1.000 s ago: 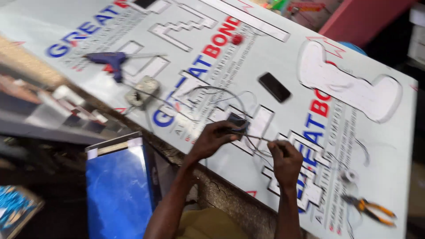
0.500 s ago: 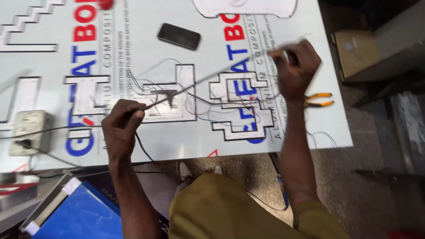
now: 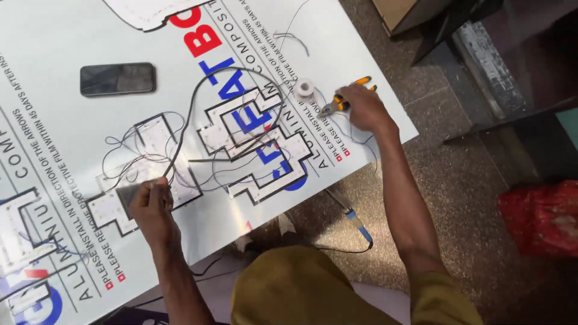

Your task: Preparing and installing electrical wiring for a sign by stripping wires, connecting them, and using a glue gun to secure components.

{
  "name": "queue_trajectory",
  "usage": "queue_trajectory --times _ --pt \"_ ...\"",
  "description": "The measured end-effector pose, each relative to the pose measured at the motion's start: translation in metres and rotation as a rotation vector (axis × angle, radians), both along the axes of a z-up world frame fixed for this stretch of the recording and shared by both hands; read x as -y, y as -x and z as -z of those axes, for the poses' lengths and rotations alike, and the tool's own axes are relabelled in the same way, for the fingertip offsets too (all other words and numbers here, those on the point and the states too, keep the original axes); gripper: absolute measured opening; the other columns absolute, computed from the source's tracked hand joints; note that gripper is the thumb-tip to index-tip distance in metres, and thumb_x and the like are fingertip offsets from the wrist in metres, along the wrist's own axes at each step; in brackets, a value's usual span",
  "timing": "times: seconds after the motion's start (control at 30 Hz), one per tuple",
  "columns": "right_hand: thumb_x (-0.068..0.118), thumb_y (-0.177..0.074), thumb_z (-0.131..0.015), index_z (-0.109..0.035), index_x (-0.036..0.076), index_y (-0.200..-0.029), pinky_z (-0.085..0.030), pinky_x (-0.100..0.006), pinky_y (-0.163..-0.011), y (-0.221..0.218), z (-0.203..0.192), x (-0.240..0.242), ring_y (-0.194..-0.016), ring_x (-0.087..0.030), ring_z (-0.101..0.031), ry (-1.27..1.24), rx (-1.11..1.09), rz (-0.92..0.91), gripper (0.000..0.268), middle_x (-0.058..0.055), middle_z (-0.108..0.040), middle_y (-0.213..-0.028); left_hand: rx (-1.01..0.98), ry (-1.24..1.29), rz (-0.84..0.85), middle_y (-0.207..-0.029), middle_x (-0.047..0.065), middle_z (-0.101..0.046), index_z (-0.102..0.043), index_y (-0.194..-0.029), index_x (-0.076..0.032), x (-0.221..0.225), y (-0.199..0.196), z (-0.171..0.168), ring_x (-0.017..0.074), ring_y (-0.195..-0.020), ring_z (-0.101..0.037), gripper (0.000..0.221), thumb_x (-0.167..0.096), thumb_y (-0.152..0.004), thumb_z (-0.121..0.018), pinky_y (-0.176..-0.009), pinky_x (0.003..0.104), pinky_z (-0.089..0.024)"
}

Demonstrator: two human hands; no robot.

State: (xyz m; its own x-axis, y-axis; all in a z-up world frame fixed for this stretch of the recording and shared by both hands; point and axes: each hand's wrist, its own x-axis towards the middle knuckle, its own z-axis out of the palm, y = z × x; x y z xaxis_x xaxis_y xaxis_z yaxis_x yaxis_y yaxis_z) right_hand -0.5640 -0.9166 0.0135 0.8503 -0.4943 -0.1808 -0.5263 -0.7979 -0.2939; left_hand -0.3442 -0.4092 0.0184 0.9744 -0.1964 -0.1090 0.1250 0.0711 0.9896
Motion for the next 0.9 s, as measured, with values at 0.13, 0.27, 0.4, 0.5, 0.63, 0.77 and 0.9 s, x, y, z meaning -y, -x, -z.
queue_trajectory --times 0.13,0.27,0.4,0.5,0.63,0.77,0.9 --pt "-0.012 -0.095 -0.076 -0.067 0.007 -0.161 -0.02 -0.075 -0.134 0.008 0.006 0.021 -0.167 -0.047 -0.038 0.017 0.099 -0.093 0.069 -0.021 -0.061 -0.169 0.011 -0.009 -0.106 -0.069 -0.002 -0.043 -0.054 -0.079 -0.016 0.014 -0.002 0.016 0.0083 -0.06 -0.039 0.036 -0.006 -0.11 -0.07 -0.063 0.025 -0.03" --pt "0.022 -0.097 -0.088 -0.074 0.015 -0.155 -0.035 -0.075 -0.123 -0.003 -0.008 0.048 -0.143 -0.044 -0.064 0.169 -0.021 -0.325 0.06 -0.018 -0.077 -0.142 0.112 -0.06 -0.24 -0.087 -0.002 -0.062 -0.068 -0.093 -0.016 -0.002 0.01 0.025 0.0078 -0.082 -0.056 0.025 -0.005 -0.096 -0.09 -0.075 0.027 -0.043" --pt "0.039 -0.104 -0.076 -0.075 0.023 -0.142 -0.059 -0.06 -0.083 -0.001 -0.025 0.097 -0.117 -0.044 -0.077 0.398 -0.199 -0.383 0.041 -0.014 -0.077 -0.127 0.035 -0.008 -0.17 -0.086 -0.007 -0.064 -0.077 -0.102 -0.013 -0.015 0.027 -0.024 0.0071 -0.078 -0.047 0.009 -0.017 -0.098 -0.084 -0.068 0.031 -0.033" --pt "0.032 -0.105 -0.082 -0.075 -0.001 -0.163 -0.05 -0.051 -0.107 0.007 -0.047 0.127 -0.133 -0.046 -0.07 0.161 0.11 -0.293 0.067 -0.027 -0.075 -0.153 -0.01 0.314 -0.189 -0.1 0.011 -0.081 -0.073 -0.114 -0.007 -0.034 0.029 0.0 0.0161 -0.095 -0.078 0.011 -0.007 -0.106 -0.08 -0.073 0.025 -0.049" --pt "0.01 -0.122 -0.068 -0.054 -0.006 -0.175 -0.055 -0.042 -0.115 -0.023 -0.019 0.072 -0.132 -0.032 -0.069 -0.619 0.559 -0.208 0.057 -0.021 -0.066 -0.149 -0.017 0.405 -0.143 -0.1 0.016 -0.081 -0.074 -0.12 -0.003 -0.045 0.047 -0.013 0.0084 -0.071 -0.053 0.026 -0.025 -0.108 -0.082 -0.061 0.023 -0.035" --pt "0.027 -0.109 -0.069 -0.047 0.009 -0.175 -0.057 -0.06 -0.116 -0.061 0.066 -0.061 -0.125 -0.04 -0.072 -1.839 0.636 -0.115 0.072 -0.021 -0.072 -0.138 0.06 0.356 -0.136 -0.083 0.012 -0.072 -0.076 -0.113 -0.001 -0.038 0.059 -0.023 0.0094 -0.071 -0.056 0.027 -0.028 -0.115 -0.071 -0.059 0.021 -0.037" --pt "0.009 -0.105 -0.072 -0.058 -0.001 -0.152 -0.071 -0.053 -0.085 -0.09 0.0 -0.26 -0.099 -0.038 -0.083 -1.881 0.283 -0.195 0.05 -0.025 -0.078 -0.113 0.23 0.166 -0.233 -0.065 0.008 -0.063 -0.081 -0.105 -0.002 -0.038 0.057 -0.037 0.0086 -0.057 -0.051 0.022 -0.022 -0.113 -0.079 -0.055 0.022 -0.039"
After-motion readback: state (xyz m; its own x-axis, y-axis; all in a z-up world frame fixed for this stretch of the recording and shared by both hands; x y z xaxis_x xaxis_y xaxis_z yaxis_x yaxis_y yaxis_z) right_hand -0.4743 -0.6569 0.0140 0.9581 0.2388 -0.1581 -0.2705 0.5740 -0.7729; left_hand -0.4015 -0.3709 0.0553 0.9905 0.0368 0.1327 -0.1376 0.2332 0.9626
